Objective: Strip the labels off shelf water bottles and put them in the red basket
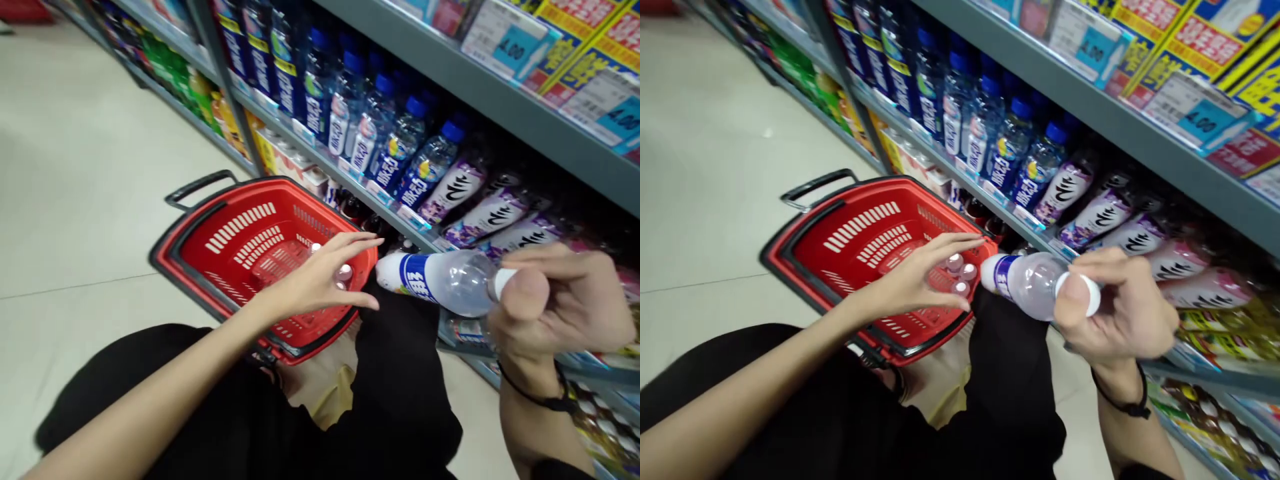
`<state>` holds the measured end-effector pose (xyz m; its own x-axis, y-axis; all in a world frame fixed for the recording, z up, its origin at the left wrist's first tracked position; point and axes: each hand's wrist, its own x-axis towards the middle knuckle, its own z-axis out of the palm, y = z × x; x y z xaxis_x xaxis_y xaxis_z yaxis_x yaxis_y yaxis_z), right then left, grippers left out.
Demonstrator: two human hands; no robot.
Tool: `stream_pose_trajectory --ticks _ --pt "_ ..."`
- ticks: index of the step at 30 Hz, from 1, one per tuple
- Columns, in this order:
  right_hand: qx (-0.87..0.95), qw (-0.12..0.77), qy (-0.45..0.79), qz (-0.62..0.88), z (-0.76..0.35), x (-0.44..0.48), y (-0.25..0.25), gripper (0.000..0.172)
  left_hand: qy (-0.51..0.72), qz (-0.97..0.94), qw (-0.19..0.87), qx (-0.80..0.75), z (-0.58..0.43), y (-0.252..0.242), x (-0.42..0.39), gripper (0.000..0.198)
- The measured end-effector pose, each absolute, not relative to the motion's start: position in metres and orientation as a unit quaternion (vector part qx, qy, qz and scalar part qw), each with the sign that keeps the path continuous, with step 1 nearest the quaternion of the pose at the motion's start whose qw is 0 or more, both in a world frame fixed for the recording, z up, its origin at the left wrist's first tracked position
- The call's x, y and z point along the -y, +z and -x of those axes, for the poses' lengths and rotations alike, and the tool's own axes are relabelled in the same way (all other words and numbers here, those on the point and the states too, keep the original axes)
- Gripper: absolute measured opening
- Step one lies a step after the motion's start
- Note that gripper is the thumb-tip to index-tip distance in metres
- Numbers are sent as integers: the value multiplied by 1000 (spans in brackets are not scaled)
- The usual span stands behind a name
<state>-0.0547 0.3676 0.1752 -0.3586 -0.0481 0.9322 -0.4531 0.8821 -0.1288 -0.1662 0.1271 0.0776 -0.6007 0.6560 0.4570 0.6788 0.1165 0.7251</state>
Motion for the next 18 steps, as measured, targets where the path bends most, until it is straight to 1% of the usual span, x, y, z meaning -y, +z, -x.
stream_pose_trajectory --ticks 1,2,3,5,7,9,11,13,15,16,18 --pt "783 546 233 -188 69 -353 175 22 -512 450 22 732 163 78 -126 96" --pt "767 537 275 -219 85 -340 175 24 -532 449 30 717 160 78 -124 99" --pt "757 520 308 -246 101 -327 173 27 -553 443 39 705 158 78 -122 97" --pt "743 487 359 -288 132 -306 170 32 -595 416 69 684 158 79 -115 84" --pt "731 438 402 -335 159 -288 166 33 -614 389 110 678 162 81 -105 72" --pt "723 388 427 -379 182 -274 164 31 -607 371 150 687 167 83 -91 66" --pt "725 350 433 -406 201 -263 161 31 -587 349 186 707 172 82 -79 66" --pt "727 336 448 -397 218 -254 151 33 -564 312 225 730 176 78 -69 68" --pt "715 311 524 -343 232 -243 129 37 -529 263 278 757 179 71 -64 68" --pt "703 282 580 -299 236 -237 114 41 -507 240 306 769 180 68 -62 67" --pt "667 161 698 -205 237 -224 79 50 -459 204 355 788 182 62 -61 66"
